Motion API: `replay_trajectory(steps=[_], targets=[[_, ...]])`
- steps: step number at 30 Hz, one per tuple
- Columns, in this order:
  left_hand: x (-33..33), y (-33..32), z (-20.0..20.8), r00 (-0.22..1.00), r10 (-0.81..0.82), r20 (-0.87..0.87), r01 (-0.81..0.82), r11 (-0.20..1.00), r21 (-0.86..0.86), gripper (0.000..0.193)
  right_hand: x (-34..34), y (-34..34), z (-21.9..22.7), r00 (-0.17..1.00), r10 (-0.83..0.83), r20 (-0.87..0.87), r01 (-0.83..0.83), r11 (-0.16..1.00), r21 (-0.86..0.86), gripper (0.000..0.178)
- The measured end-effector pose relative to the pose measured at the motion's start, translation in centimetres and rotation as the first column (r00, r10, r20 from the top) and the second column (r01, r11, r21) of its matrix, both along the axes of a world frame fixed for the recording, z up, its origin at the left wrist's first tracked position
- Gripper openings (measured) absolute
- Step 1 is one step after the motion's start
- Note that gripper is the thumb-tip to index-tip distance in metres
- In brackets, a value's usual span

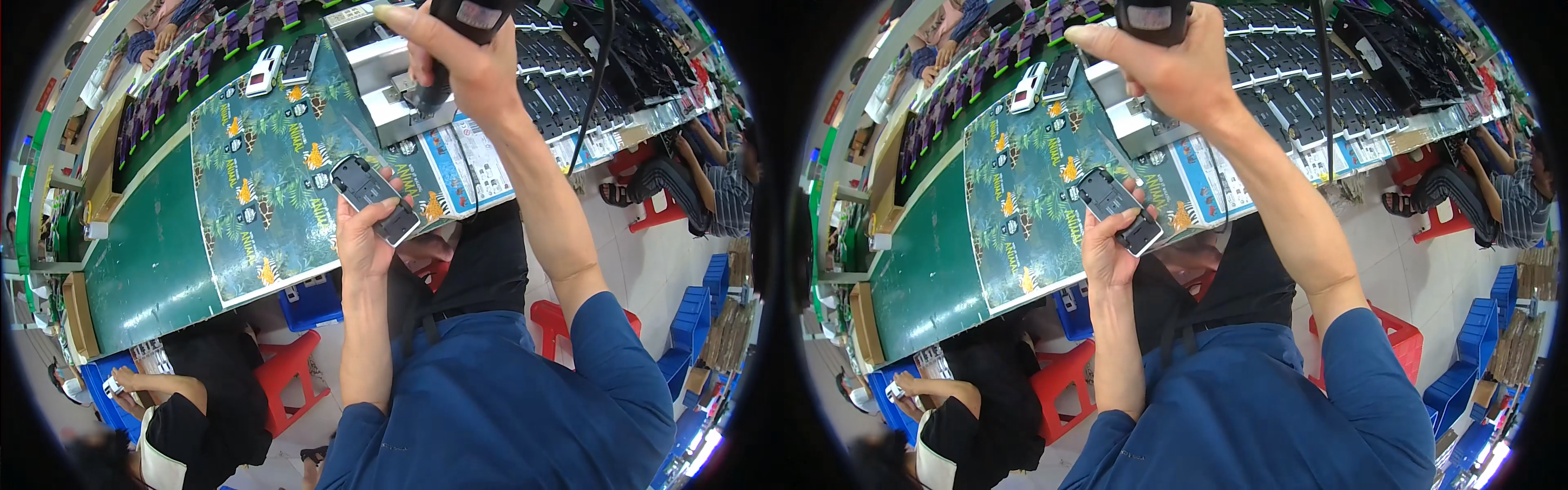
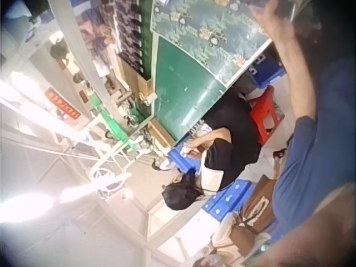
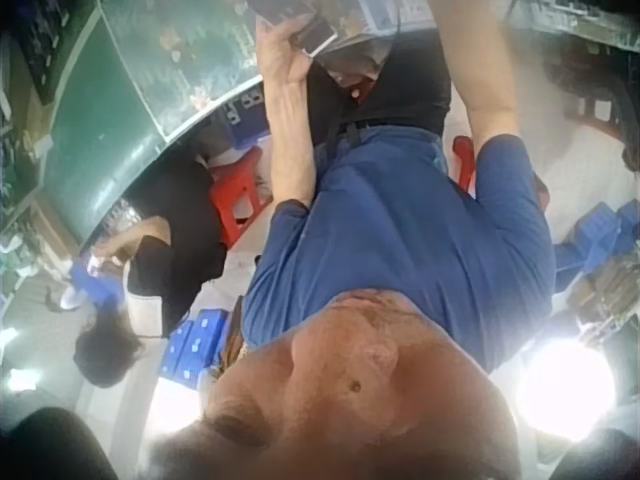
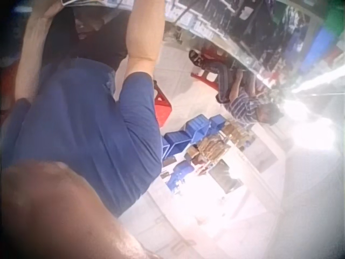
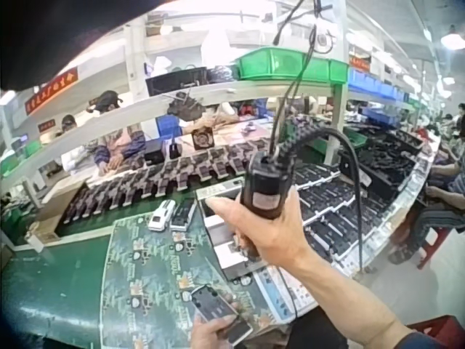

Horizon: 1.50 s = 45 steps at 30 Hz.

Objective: Assembling plastic housings for small electronic devices using an electric screwdriver on a factory assembly line.

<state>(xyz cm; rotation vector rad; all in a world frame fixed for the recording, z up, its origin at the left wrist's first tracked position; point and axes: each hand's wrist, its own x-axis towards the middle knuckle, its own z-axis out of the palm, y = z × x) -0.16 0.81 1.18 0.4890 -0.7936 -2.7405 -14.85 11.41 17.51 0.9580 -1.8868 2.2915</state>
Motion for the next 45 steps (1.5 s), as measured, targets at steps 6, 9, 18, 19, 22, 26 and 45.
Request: replay_trajectory(steps=[6, 9, 18, 19, 22, 26, 45], targets=[[-0.8, 0.5, 0.7, 1.000, 0.005, 0.022, -0.007, 0.997, 0.079, 0.061, 3.1, 4.5, -3.1, 0.865, 0.501, 0.039, -0.436, 0.788, -0.435, 0.015], [-0.8, 0.1, 0.5, 0.999, 0.027, 0.032, -0.028, 1.000, 0.012, 0.059, 5.3, 4.9, -3.9, 0.876, 0.481, -0.027, -0.465, 0.829, -0.311, 0.028], [-0.9, 0.3, 0.3, 0.999, 0.033, 0.022, -0.033, 0.999, 0.009, 0.058, 6.3, 4.5, -5.5, 0.862, 0.505, 0.038, -0.469, 0.825, -0.316, 0.022], [-0.8, 0.2, 0.3, 0.999, 0.034, 0.024, -0.034, 0.999, 0.009, 0.058, 6.6, 4.4, -5.5, 0.868, 0.486, 0.100, -0.441, 0.848, -0.296, 0.020], [-1.0, 0.1, 0.2, 1.000, -0.008, 0.005, 0.008, 1.000, 0.021, 0.058, 6.5, 4.0, -5.9, 0.845, 0.527, 0.089, -0.494, 0.833, -0.250, 0.019], [-0.9, 0.0, 1.1, 0.998, -0.005, 0.070, -0.002, 0.996, 0.093, 0.058, 6.2, 3.5, -5.9, 0.792, 0.604, 0.093, -0.550, 0.771, -0.323, 0.028], [-1.0, -1.2, 1.1, 0.997, -0.058, 0.054, 0.046, 0.977, 0.210, 0.049, 6.3, 2.9, -6.5, 0.789, 0.613, 0.028, -0.560, 0.738, -0.378, 0.032]])
